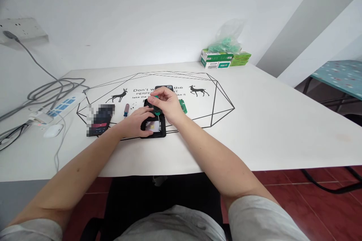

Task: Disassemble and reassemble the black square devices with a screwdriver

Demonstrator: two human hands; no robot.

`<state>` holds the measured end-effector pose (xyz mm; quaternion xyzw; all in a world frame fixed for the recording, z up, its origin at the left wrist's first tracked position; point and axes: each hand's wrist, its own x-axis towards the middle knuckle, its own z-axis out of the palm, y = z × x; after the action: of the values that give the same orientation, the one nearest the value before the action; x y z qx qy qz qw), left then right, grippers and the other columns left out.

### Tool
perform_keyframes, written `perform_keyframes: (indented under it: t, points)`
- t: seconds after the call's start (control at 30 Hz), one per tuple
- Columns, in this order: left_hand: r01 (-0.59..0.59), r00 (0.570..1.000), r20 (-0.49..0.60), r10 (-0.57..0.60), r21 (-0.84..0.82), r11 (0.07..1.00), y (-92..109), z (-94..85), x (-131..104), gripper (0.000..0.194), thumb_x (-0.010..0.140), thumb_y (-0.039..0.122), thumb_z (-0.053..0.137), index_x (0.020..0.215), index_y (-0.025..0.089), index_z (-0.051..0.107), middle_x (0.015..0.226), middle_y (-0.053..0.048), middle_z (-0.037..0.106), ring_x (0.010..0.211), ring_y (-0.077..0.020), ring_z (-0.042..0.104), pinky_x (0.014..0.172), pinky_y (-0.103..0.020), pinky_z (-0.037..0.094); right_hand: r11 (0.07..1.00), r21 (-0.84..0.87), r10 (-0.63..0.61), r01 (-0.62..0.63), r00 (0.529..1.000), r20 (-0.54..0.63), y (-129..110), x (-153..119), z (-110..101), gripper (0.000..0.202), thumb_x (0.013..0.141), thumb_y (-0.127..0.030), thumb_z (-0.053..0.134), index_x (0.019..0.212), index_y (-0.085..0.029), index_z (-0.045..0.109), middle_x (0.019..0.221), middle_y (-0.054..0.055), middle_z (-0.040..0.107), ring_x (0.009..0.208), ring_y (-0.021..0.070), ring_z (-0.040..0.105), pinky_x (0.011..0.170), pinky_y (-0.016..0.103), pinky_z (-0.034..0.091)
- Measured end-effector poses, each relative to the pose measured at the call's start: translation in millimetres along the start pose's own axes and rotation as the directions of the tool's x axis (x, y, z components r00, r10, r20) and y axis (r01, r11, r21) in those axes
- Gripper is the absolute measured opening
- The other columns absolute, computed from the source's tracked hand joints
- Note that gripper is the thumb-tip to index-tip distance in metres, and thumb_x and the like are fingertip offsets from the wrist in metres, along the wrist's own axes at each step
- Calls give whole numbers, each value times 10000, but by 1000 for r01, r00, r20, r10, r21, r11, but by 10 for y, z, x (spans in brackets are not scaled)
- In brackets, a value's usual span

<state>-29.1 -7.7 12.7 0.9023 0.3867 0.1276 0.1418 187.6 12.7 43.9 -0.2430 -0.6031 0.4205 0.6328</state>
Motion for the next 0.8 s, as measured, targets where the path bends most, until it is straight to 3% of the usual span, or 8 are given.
perform_keyframes:
  t: [0.1,0.23,0.3,0.4,0.53,0.67,0.8]
  points:
    - [-15,1000,23,14,16,1000,-23,29,0,539,868,445,864,1347,263,699,1708,-134,475,1647,-431,334,1344,-633,307,984,109,130,-144,983,127,-74,48,-55,502,710,-666,949,843,-257,691,873,-8,688,774,161,634,710,345,579]
    - [-33,999,15,32,21,999,-10,21,12,501,871,450,867,1312,258,729,1662,-124,513,1596,-423,406,1333,-599,339,914,228,244,-337,903,354,-148,28,-96,533,795,-723,873,924,-242,687,839,-5,688,707,164,649,644,346,576]
    - [-35,999,13,35,17,999,7,4,17,489,873,442,866,1306,258,733,1627,-121,539,1559,-414,450,1309,-575,383,881,264,270,-393,875,402,-152,4,-83,559,828,-768,819,948,-252,642,829,-5,676,697,174,649,603,343,568]
    - [-28,999,24,27,16,999,27,-15,22,487,878,437,862,1310,252,731,1619,-123,546,1550,-415,454,1297,-571,395,900,267,236,-345,900,366,-128,-18,-49,581,829,-791,803,947,-267,582,876,-12,641,682,153,614,573,320,543]
    - [-27,999,38,26,7,1000,27,-14,25,482,887,432,850,1317,253,725,1627,-116,550,1556,-399,452,1305,-563,379,935,248,171,-253,936,309,-103,-18,-51,583,728,-667,955,901,-266,569,952,-23,581,705,125,587,608,309,539]
    - [-15,999,34,15,-9,1000,18,-3,21,500,877,460,851,1320,266,725,1613,-118,566,1531,-397,483,1284,-559,405,910,275,212,-310,919,334,-102,3,-98,498,835,-687,861,950,-266,619,858,-22,608,707,160,620,663,356,568]
    - [-13,999,35,14,-8,1000,27,-11,15,488,885,460,844,1317,263,729,1599,-128,579,1508,-395,509,1272,-558,417,855,355,263,-378,906,331,-79,23,-115,480,856,-678,845,948,-273,603,830,-26,632,714,168,635,677,347,559]
